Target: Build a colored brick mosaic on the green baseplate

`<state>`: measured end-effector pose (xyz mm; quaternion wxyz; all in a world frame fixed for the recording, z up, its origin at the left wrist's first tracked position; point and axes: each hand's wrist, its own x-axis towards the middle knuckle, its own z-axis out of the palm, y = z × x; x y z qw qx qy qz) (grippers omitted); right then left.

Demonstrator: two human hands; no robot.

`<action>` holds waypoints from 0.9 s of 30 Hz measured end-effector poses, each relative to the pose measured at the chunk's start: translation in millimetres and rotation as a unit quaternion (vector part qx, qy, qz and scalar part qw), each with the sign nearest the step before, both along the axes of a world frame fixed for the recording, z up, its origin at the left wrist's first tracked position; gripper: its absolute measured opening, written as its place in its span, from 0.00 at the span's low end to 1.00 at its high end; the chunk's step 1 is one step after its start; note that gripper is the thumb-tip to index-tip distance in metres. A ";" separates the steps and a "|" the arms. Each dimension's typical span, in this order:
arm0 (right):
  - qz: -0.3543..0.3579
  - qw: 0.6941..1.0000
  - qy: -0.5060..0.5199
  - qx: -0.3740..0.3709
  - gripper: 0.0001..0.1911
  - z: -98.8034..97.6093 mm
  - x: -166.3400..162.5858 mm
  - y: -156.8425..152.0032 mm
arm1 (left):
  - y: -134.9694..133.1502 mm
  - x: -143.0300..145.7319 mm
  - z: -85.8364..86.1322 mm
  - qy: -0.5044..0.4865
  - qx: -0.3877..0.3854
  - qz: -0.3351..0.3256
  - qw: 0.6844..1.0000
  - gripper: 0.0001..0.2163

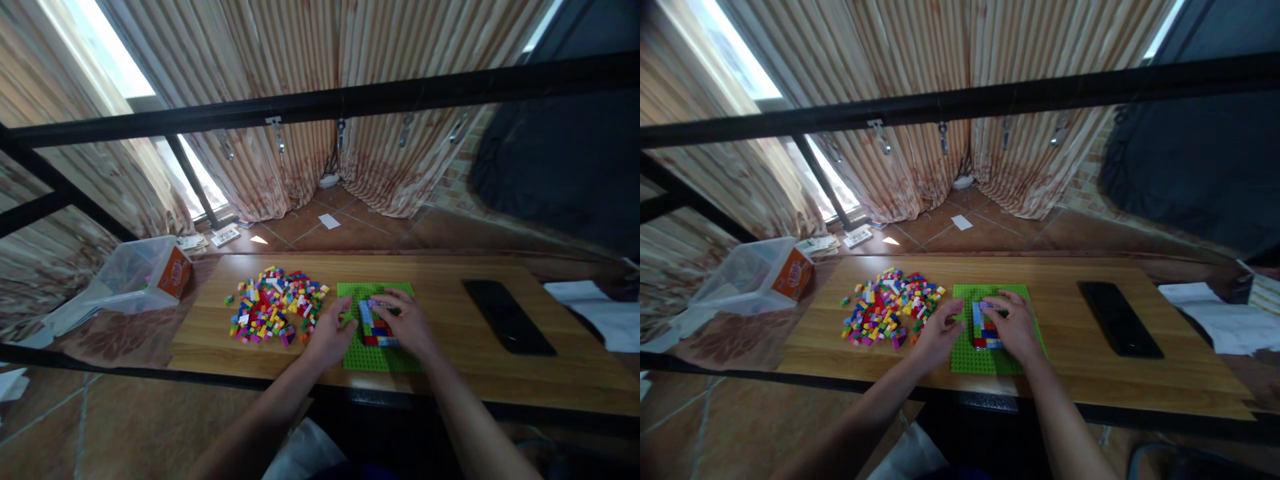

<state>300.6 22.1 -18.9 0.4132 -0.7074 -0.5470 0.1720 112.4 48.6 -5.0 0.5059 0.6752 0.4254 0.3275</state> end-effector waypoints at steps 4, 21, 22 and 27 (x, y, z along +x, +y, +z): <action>0.003 0.999 -0.018 -0.027 0.11 -1.7 1.6 3.4 | 18.8 12.1 -3.6 0.014 0.015 -0.011 1.000 0.21; 0.064 0.988 -0.105 -0.089 0.11 1.5 13.7 15.1 | 52.6 50.1 -4.6 0.086 -0.043 -0.008 0.995 0.22; 0.067 0.988 -0.108 -0.091 0.11 1.9 13.8 15.5 | 52.9 51.0 -4.3 0.094 -0.042 -0.004 0.995 0.21; 0.062 0.987 -0.113 -0.092 0.11 1.1 13.7 16.5 | 53.5 53.9 -4.8 0.118 -0.034 0.008 0.992 0.21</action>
